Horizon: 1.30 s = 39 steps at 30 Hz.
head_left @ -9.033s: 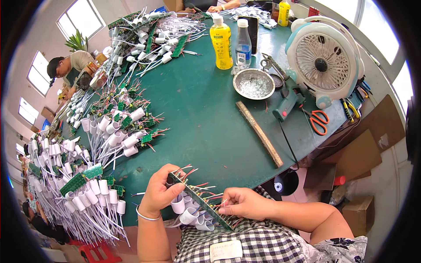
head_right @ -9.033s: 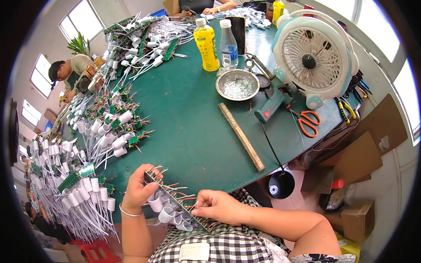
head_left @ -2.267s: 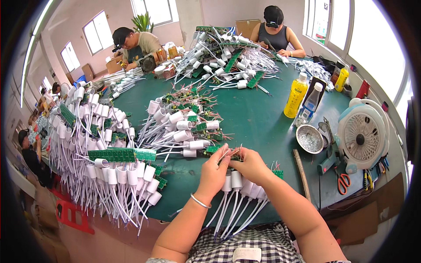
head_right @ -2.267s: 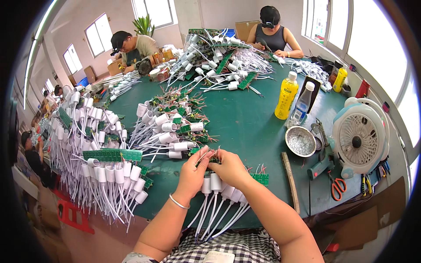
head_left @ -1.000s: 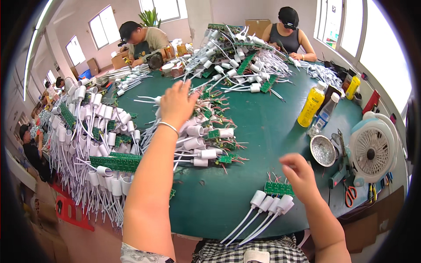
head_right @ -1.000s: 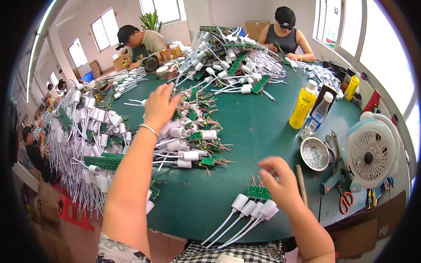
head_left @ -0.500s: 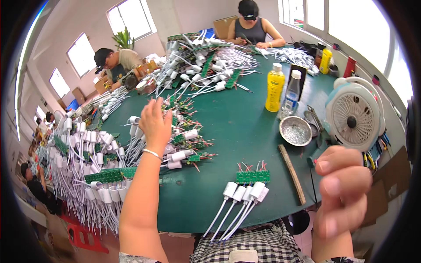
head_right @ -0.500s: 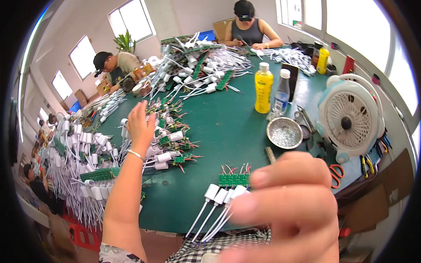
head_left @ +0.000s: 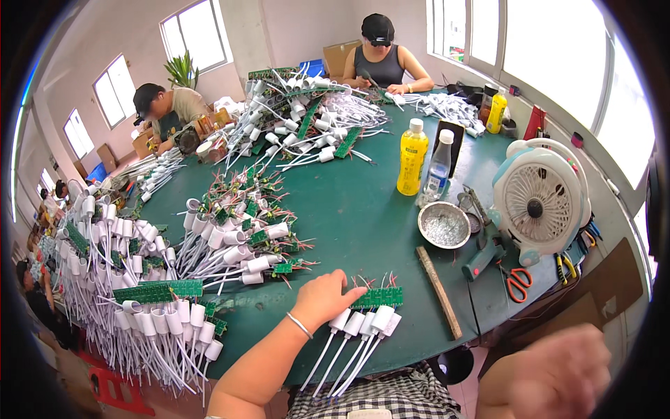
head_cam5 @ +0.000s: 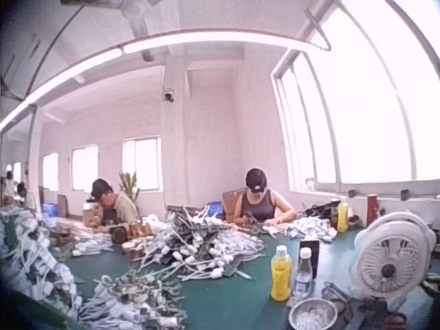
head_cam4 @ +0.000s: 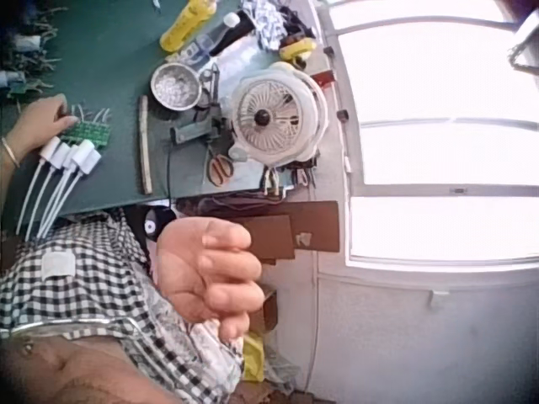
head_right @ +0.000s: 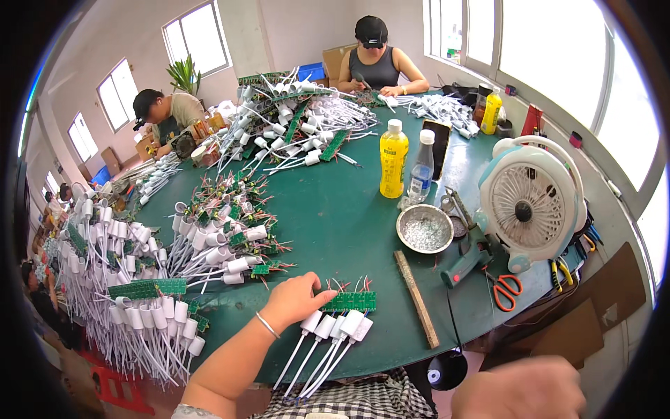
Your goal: The person assembles electronic lighting components by hand, organizing wiring harnesses and circuit boards into plastic housings to form electronic strips on an assembly table.
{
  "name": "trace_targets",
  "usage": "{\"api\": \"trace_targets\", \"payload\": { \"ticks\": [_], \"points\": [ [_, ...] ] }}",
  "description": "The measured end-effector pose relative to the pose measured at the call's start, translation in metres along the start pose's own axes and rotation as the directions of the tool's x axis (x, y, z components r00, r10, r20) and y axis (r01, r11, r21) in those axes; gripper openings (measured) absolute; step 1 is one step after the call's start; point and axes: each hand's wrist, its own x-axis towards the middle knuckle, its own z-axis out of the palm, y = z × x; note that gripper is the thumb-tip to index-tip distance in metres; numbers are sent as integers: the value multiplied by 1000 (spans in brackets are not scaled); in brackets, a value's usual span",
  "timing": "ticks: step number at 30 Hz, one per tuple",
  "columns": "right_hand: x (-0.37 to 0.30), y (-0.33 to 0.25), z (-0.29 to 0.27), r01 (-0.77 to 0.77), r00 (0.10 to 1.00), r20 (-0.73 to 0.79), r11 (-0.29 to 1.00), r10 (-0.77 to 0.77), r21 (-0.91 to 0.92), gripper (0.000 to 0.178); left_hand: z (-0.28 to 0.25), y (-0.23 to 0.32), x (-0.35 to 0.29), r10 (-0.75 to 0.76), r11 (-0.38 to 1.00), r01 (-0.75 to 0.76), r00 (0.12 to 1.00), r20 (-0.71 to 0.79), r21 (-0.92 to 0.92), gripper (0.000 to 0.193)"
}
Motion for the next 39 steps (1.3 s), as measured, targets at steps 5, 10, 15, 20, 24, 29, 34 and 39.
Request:
{"api": "trace_targets", "payload": {
  "ticks": [5, 10, 15, 20, 24, 29, 34, 39],
  "points": [
    [-142, 29, 37, -485, 169, 685, 665, 709, -568, 54, 22, 4, -2, 75, 996, -77, 995, -68, -35, 42],
    [-177, 32, 48, -384, -71, 707, 635, 704, -670, 49, 29, -8, -2, 64, 891, -71, 997, -32, -448, 26],
    [-169, 29, 69, -906, -422, 725, -223, 544, -360, 33, 8, -11, -22, 206, 22, 22, 978, 26, -1000, 18],
    [-166, 34, 91, -902, -429, 824, -128, 370, -412, 29, -7, -6, -34, 138, 103, 111, 983, 125, -988, 27],
    [-180, 28, 112, -783, -301, 734, 282, 609, -555, 29, 9, -13, -29, -91, 146, 64, 995, 51, -987, 19],
    [-182, 22, 117, -770, -324, 693, 247, 644, -589, 28, 12, -12, -30, -84, 231, -7, 996, -27, -973, 21],
    [-187, 27, 121, -914, -405, 778, -201, 480, -351, 24, 16, -14, -21, 18, 266, -229, 972, -232, -937, 23],
    [-187, 18, 141, -783, -320, 710, 246, 627, -571, 23, 22, -11, -17, -106, 173, -74, 990, -93, -982, 21]
  ]
}}
